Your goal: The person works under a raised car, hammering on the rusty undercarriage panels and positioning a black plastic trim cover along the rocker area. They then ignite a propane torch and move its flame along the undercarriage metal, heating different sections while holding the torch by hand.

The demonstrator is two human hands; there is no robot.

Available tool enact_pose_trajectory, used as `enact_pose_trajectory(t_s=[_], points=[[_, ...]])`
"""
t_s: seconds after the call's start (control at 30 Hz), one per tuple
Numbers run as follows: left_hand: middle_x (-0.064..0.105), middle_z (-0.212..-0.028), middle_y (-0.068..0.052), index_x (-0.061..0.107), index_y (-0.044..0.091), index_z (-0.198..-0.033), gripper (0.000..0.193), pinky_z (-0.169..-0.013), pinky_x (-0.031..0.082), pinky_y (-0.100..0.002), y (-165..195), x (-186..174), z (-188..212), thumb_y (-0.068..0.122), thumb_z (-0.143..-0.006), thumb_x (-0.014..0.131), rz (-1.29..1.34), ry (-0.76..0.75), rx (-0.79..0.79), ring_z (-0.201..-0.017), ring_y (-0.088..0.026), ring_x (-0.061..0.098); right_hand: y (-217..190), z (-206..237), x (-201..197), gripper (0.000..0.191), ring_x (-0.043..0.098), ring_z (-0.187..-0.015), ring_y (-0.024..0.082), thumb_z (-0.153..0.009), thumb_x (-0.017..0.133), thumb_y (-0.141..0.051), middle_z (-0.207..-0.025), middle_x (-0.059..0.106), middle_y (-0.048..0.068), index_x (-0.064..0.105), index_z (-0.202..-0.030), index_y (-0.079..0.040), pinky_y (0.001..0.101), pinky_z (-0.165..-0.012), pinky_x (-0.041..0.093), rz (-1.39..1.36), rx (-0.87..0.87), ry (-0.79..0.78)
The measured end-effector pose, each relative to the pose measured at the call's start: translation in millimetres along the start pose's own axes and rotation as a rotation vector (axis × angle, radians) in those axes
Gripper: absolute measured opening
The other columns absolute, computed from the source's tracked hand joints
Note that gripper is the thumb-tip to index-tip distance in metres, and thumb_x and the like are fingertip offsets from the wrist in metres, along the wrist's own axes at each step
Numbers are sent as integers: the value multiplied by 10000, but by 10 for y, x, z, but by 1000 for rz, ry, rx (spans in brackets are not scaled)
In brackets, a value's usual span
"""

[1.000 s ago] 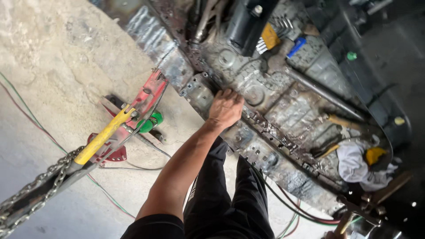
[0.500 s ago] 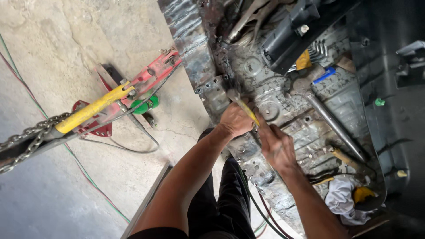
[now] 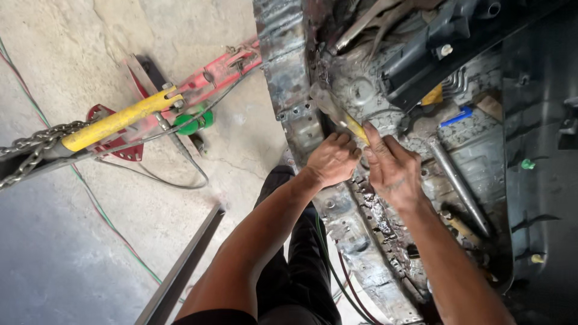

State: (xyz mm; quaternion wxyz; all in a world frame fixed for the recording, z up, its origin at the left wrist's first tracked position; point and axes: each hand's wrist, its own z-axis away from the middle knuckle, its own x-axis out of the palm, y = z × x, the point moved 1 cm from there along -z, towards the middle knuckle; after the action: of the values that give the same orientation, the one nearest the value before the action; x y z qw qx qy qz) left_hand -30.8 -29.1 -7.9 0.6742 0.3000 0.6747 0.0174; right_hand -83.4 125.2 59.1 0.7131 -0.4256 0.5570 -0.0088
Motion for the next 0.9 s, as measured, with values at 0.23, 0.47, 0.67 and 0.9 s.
enact_pose_trajectory(t_s=[0.23,0.47,0.67,0.9], points=[[700,-831,-38,750,103,-730,139,-841,487,-379,31,49,27,216,-659,712,16,-52,-16,-940,-236,633,-32,-112,-16,665,674,-580,273,-940,615,-10,-877,700,162,480,-1571,-173,411,-498,595,83,22,-149],[718,-790,-65,750,111,-656,120,-904,490,-385,-36,62,-33,227,-630,733,-19,-80,-25,-899,-254,674,-279,-262,-113,709,686,-564,271,-901,658,-48,-792,685,167,474,-1566,-212,410,-529,601,161,36,-275],[727,-867,-86,749,102,-772,119,-911,533,-402,6,141,-10,187,-691,730,18,-103,-28,-885,-264,706,-384,-228,-181,703,667,-577,244,-935,672,-49,-804,674,134,454,-1576,-241,406,-559,587,118,-71,-107],[697,-906,-106,737,64,-917,168,-948,551,-424,34,153,-8,146,-773,714,23,102,-45,-901,-264,718,-304,-320,-5,680,669,-517,243,-945,662,-35,-792,691,143,475,-1565,-243,380,-464,584,294,-20,-315]])
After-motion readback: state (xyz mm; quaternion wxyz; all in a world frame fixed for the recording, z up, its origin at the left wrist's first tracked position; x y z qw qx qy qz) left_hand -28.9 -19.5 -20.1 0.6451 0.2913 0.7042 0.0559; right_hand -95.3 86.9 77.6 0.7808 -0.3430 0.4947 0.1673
